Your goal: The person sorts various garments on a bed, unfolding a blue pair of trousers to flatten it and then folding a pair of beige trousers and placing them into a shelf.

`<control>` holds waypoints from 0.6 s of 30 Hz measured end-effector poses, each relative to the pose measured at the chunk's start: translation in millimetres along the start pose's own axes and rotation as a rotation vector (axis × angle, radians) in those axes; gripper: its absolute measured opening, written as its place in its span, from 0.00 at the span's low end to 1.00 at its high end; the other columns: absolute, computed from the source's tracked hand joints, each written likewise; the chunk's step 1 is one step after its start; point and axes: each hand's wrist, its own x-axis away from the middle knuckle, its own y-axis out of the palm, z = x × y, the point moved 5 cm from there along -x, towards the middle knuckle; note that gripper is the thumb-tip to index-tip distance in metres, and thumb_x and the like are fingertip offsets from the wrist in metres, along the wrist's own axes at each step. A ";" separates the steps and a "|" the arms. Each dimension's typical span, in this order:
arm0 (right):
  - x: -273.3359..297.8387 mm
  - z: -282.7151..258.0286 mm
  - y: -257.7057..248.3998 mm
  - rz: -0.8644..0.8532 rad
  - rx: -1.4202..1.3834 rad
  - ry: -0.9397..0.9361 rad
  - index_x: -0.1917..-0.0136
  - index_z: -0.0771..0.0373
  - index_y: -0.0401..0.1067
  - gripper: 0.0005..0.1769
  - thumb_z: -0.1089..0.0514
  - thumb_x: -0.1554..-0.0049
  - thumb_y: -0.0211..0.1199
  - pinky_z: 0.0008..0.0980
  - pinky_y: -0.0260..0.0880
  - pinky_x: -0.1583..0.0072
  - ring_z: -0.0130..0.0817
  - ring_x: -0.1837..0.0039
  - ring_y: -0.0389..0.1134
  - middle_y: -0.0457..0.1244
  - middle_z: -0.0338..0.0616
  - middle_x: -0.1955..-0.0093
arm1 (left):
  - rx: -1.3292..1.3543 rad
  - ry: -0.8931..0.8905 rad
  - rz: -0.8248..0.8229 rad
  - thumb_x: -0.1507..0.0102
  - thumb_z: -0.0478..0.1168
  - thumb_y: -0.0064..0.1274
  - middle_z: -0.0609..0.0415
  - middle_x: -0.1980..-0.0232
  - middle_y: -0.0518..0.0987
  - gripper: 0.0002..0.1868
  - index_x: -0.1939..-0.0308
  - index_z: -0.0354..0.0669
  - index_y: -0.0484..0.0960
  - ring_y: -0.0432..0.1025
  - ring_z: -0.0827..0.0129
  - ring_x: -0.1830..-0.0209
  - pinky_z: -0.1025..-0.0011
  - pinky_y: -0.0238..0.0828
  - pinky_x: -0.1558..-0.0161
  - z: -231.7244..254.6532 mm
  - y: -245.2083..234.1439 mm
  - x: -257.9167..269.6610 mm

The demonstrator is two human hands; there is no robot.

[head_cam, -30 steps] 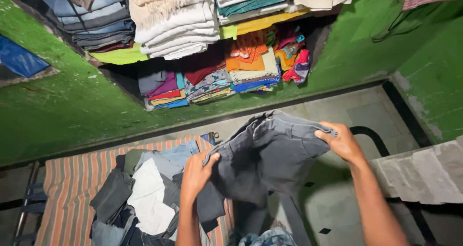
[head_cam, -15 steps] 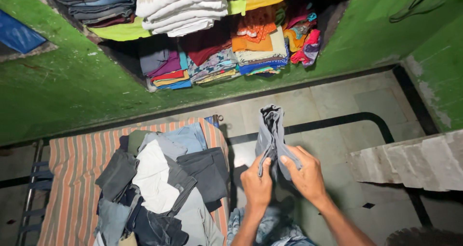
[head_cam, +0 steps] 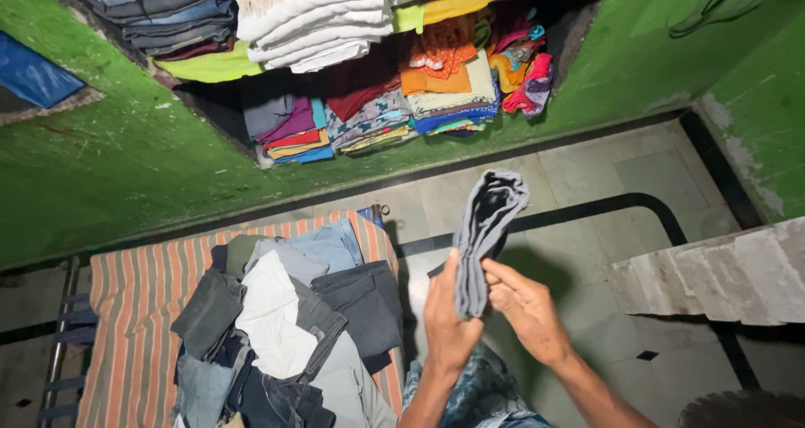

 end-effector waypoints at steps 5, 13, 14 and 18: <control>-10.6 -86.4 -6.4 0.050 0.784 -0.453 0.39 0.57 0.77 0.23 0.57 0.49 0.74 0.34 0.70 0.33 0.39 0.36 0.73 0.71 0.43 0.39 | 0.041 -0.034 -0.011 0.44 0.26 0.58 0.41 0.50 0.84 0.31 0.35 0.39 0.78 0.80 0.54 0.53 0.66 0.75 0.50 -16.6 -18.2 -21.3; -62.4 -114.0 -14.8 -0.577 1.599 -0.245 0.45 0.46 0.80 0.45 0.29 0.74 0.82 0.66 0.37 0.26 0.65 0.16 0.36 0.42 0.54 0.15 | 0.124 0.018 -0.186 0.58 0.20 0.40 0.42 0.51 0.85 0.40 0.42 0.39 0.83 0.81 0.53 0.49 0.67 0.74 0.46 -18.4 -45.6 -27.2; -64.5 -114.1 -14.5 -0.576 1.599 -0.250 0.45 0.46 0.80 0.45 0.29 0.74 0.82 0.66 0.37 0.26 0.65 0.16 0.36 0.42 0.54 0.15 | 0.134 0.100 -0.208 0.57 0.20 0.41 0.41 0.50 0.85 0.37 0.44 0.37 0.83 0.80 0.52 0.48 0.65 0.72 0.40 -15.7 -48.3 -27.5; -67.2 -104.7 -22.5 -0.637 1.511 -0.143 0.45 0.50 0.79 0.38 0.40 0.70 0.80 0.61 0.42 0.27 0.60 0.18 0.41 0.45 0.50 0.17 | 0.170 0.160 -0.266 0.48 0.21 0.52 0.43 0.52 0.86 0.24 0.48 0.36 0.84 0.82 0.59 0.51 0.65 0.70 0.37 -29.4 -74.4 -30.2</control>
